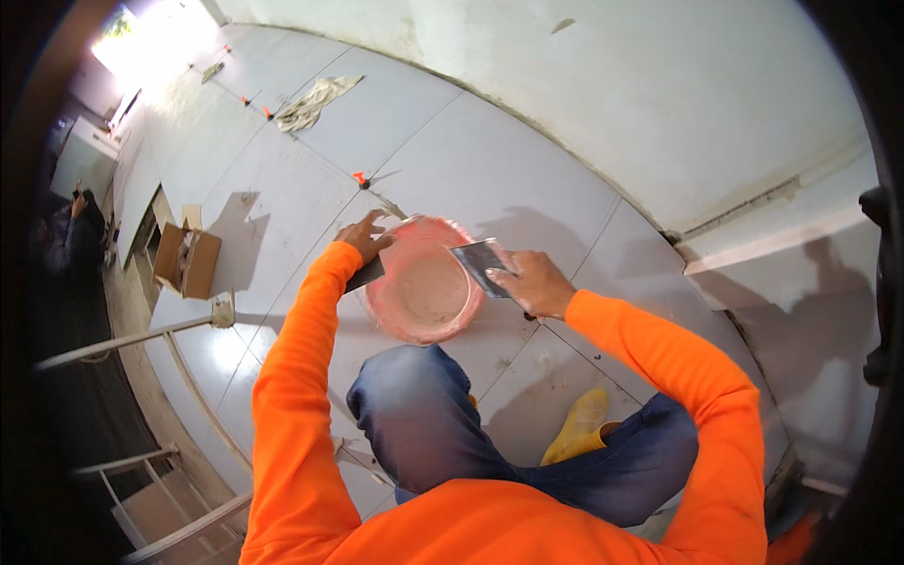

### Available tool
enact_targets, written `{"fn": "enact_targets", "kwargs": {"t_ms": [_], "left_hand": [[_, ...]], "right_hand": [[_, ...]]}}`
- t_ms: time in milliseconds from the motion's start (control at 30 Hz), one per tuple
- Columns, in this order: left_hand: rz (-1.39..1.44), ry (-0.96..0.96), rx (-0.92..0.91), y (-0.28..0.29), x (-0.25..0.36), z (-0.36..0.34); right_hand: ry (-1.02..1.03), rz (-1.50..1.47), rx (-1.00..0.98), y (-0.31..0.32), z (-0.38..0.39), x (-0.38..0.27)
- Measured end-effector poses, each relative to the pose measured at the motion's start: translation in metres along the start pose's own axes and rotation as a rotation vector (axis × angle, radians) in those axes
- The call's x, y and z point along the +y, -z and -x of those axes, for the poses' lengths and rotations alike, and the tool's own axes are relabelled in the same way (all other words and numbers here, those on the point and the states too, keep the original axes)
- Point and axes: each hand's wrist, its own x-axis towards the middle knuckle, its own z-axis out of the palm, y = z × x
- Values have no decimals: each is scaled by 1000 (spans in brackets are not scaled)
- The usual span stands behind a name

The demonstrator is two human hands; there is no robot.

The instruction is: The person applies joint compound to ceiling and wall seams using a putty knife and hawk. They repeatedly scoop compound from a bucket, spread it along seams, and smooth the surface while working on a scaffold in a construction area.

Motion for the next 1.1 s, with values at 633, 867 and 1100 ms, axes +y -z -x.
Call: {"fn": "enact_targets", "kwargs": {"t_ms": [633, 867, 1100], "left_hand": [[799, 199, 278, -101, -42, 130], [817, 216, 330, -108, -38, 129], [816, 211, 418, -116, -35, 126]], "right_hand": [[28, 575, -336, -210, -139, -4], [2, 652, -246, -184, -135, -8], [43, 782, -159, -204, -143, -1]]}}
